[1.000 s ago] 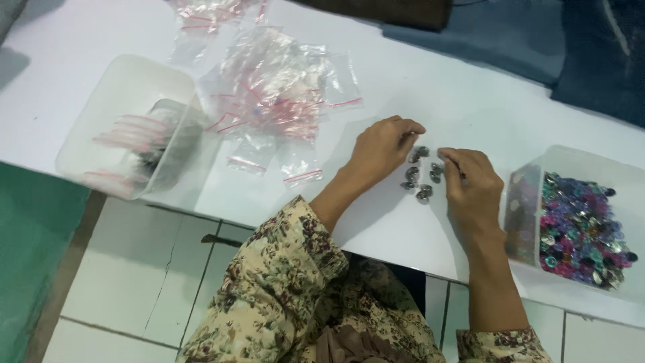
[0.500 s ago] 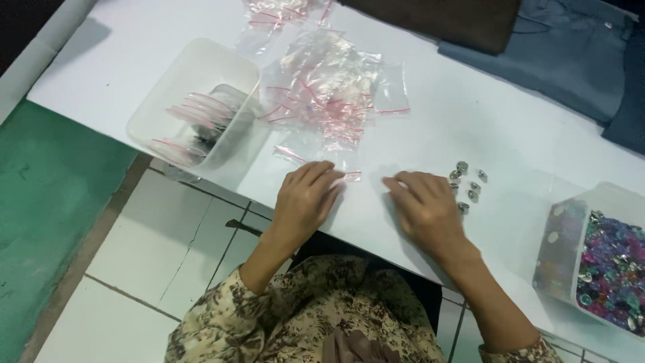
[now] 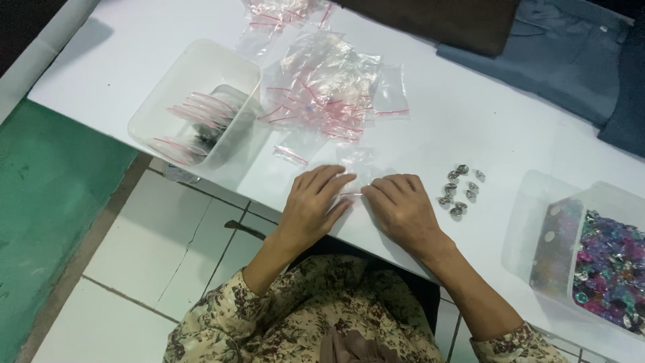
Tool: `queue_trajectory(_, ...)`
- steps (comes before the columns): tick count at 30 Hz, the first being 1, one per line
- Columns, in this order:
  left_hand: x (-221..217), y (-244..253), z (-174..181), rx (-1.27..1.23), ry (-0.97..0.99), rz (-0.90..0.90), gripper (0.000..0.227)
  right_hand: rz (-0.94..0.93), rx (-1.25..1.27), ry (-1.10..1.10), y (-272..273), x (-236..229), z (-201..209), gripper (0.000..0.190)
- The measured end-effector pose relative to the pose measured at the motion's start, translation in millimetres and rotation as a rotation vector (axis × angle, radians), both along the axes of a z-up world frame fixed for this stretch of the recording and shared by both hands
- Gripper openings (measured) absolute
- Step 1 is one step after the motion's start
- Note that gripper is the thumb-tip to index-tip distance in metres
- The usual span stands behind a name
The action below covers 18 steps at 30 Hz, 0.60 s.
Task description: Sorting and packaging small metal studs and buttons into plastic bags
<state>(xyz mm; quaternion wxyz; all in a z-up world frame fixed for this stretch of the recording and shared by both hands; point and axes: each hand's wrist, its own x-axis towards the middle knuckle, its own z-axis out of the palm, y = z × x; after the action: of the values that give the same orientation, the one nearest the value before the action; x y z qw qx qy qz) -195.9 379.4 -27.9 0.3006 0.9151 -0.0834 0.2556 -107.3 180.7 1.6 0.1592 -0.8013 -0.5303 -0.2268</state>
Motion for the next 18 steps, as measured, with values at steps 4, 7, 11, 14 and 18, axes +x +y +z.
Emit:
queue_trajectory(4,29,-11,8,0.082,-0.06,-0.035,0.06,-0.029,0.17,0.09,-21,10,11,0.014)
queue_trajectory(7,63,-25,17,0.098,-0.191,-0.08,0.044,-0.056,0.305,0.151,-34,20,38,0.016)
queue_trajectory(11,112,-51,45,0.085,-0.369,-0.089,0.015,-0.159,0.411,0.173,-57,35,68,0.011)
queue_trajectory(14,149,-73,54,0.088,-0.474,-0.113,0.011,-0.244,0.537,0.195,-76,47,70,0.013)
queue_trajectory(18,196,-101,35,0.149,-0.523,-0.124,0.015,-0.332,0.676,0.232,-97,63,52,0.011)
